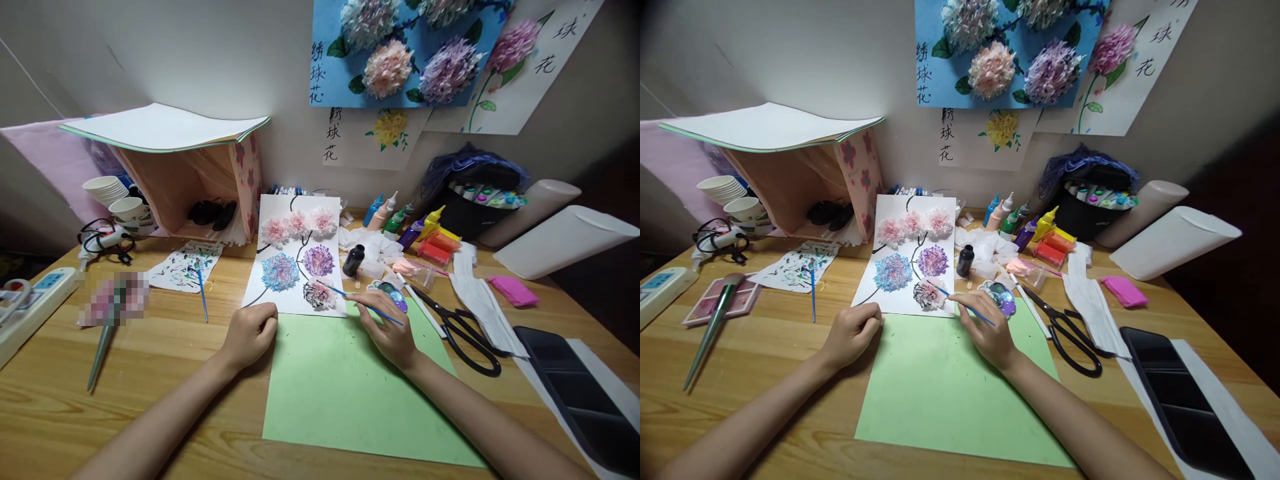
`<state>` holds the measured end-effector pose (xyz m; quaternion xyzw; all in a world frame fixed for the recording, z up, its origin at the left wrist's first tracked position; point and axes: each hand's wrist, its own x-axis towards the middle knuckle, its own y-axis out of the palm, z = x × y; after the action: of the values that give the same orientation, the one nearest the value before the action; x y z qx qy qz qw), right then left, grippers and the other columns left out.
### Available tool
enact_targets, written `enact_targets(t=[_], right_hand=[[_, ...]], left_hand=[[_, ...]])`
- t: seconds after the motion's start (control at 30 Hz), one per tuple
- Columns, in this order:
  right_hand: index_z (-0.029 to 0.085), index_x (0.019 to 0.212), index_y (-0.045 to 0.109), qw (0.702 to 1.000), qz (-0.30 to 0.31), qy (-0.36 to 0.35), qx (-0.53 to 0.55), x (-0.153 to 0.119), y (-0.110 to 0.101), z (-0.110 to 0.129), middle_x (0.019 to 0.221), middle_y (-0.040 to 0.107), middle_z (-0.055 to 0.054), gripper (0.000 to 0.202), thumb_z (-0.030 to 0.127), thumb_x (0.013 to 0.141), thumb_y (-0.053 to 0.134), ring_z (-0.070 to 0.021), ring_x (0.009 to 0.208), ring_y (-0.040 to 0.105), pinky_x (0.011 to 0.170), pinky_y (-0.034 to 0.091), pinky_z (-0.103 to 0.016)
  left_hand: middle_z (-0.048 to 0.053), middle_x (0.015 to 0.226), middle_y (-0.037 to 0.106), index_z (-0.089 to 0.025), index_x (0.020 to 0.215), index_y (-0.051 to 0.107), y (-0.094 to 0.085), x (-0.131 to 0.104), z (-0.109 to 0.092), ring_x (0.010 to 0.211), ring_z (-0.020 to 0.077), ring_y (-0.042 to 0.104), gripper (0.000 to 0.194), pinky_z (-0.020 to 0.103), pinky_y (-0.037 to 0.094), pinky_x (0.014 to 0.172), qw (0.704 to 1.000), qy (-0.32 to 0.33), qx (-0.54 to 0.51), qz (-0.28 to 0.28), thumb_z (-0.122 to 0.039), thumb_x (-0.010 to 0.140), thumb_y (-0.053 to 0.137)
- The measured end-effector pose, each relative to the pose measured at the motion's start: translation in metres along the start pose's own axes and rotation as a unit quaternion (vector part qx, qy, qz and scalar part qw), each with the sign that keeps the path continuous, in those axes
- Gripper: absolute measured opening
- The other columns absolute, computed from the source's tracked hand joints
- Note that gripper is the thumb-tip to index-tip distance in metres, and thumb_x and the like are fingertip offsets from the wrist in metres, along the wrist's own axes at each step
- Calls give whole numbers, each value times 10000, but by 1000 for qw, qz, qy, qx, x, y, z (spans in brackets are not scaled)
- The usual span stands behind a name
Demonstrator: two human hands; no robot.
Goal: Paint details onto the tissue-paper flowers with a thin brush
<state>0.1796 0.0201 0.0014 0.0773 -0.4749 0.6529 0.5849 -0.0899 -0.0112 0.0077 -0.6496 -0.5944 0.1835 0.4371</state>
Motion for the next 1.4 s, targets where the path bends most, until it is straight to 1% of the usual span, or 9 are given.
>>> enact_targets(t=[0.17, 0.27, 0.43, 0.67, 0.77, 0.9, 1.07, 1.23, 1.4], right_hand=[[261, 1049, 619, 1000, -1, 2, 6, 0, -1, 1, 920, 703, -44, 255, 141, 856, 504, -201, 853, 638, 741, 508, -360], [257, 1025, 622, 1000, -13, 21, 11, 0, -1, 1, 915, 697, -44, 236, 143, 860, 498, -198, 857, 631, 744, 502, -359], [238, 1001, 631, 999, -17, 43, 21, 1, -2, -1, 905, 695, -45, 210, 157, 871, 486, -191, 837, 627, 744, 488, -354], [244, 1006, 622, 998, 2, 63, 21, 1, -1, -3, 898, 682, -40, 203, 172, 882, 478, -189, 841, 614, 766, 469, -358], [240, 1021, 617, 997, 0, 71, 24, 1, -1, -5, 912, 678, -41, 208, 174, 889, 470, -188, 855, 609, 781, 463, -358], [237, 1018, 620, 997, -17, 64, 35, 1, -1, -6, 897, 674, -39, 210, 166, 890, 469, -183, 846, 607, 773, 461, -352], [234, 1011, 625, 998, 0, 64, 29, 2, 0, -7, 922, 683, -45, 201, 181, 892, 472, -188, 854, 614, 779, 464, -359], [242, 1025, 617, 996, -17, 72, 39, 1, 0, -7, 922, 669, -42, 216, 159, 895, 465, -182, 867, 605, 783, 461, -352], [239, 1025, 618, 997, 12, 67, 37, 1, 0, -8, 933, 675, -40, 205, 172, 893, 477, -180, 874, 603, 784, 460, -348]], left_hand=[[-21, 538, 484, -181, 570, 437, 0, 1, -2, 511, 103, 433, 235, 225, 308, 531, 1000, -4, -5, -1, -147, 783, 345], [-27, 539, 483, -180, 571, 432, 0, 2, -1, 509, 100, 433, 230, 222, 306, 530, 1000, 2, -6, -3, -137, 783, 355], [-32, 541, 479, -177, 576, 427, 1, 1, 1, 510, 94, 436, 222, 218, 304, 533, 1000, 7, -7, -5, -124, 784, 368], [-33, 544, 473, -178, 577, 423, 1, 1, 1, 514, 95, 434, 221, 218, 304, 537, 1000, 9, -10, -2, -119, 783, 369], [-34, 545, 471, -178, 577, 425, 1, 0, 2, 513, 94, 430, 221, 218, 304, 539, 1000, 9, -13, -2, -120, 784, 371], [-36, 546, 468, -179, 580, 414, 1, 0, 2, 517, 93, 432, 215, 219, 301, 539, 1000, 5, -15, 0, -123, 784, 377], [-36, 551, 463, -178, 588, 403, 1, 0, 2, 525, 93, 429, 210, 220, 299, 547, 1000, 4, -16, 4, -119, 787, 376], [-37, 549, 459, -179, 590, 399, 2, 0, 3, 520, 93, 422, 211, 220, 298, 546, 1000, 6, -19, 4, -118, 790, 372], [-36, 551, 462, -179, 591, 399, 1, 0, 3, 521, 93, 425, 207, 219, 299, 545, 1000, 7, -19, 3, -119, 788, 373]])
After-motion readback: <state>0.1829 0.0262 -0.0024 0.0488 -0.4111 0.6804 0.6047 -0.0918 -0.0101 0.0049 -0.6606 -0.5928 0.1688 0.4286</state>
